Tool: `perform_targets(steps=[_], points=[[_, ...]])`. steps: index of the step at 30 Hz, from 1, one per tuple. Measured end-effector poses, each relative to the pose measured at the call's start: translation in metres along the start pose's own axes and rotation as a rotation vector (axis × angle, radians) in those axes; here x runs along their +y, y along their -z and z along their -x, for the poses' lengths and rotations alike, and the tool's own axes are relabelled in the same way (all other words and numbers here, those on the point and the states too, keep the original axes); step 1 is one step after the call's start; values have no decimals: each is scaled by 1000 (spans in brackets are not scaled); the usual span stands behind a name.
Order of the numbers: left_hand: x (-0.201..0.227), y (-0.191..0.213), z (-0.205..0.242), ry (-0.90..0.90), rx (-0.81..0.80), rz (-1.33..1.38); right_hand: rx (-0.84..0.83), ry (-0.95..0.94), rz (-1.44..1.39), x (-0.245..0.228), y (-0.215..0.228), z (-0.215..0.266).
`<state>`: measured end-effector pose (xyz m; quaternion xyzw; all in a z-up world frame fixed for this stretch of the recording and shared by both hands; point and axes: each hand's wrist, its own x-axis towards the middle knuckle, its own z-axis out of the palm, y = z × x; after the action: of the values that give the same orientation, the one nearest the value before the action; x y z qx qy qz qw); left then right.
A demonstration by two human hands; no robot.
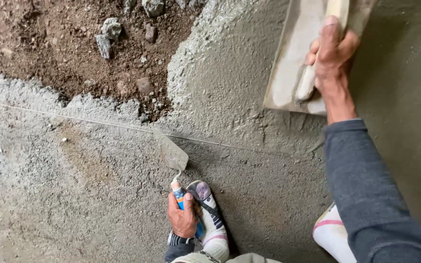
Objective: Smoothing and leveling wet concrete using a hand trowel and a wooden float.
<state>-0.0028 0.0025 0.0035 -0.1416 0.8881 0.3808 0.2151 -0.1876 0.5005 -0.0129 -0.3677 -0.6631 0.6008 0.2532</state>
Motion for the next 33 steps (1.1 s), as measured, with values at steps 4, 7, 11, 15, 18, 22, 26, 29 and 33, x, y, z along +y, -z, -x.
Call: perform_targets(steps=[4,7,11,15,18,22,26,29,33], points=[[-3,0,-1,29,-1,-11,-41,-68,25,-10,1,32],[-8,-1,1,14,0,12,30,-191,-24,22,-15,63],[-12,5,4,116,-12,-51,75,-73,384,104,-26,102],[-25,0,1,172,3,-30,113,-165,621,80,-28,125],[-17,-1,2,147,47,-38,131,-309,629,32,-21,133],[-1,1,2,117,51,-50,230,-275,369,60,22,141],[-6,5,-1,121,3,-93,236,-432,342,36,68,151],[18,5,-1,151,-57,59,286,-464,340,38,102,155],[32,5,-1,89,-93,221,391,-428,77,54,141,159]])
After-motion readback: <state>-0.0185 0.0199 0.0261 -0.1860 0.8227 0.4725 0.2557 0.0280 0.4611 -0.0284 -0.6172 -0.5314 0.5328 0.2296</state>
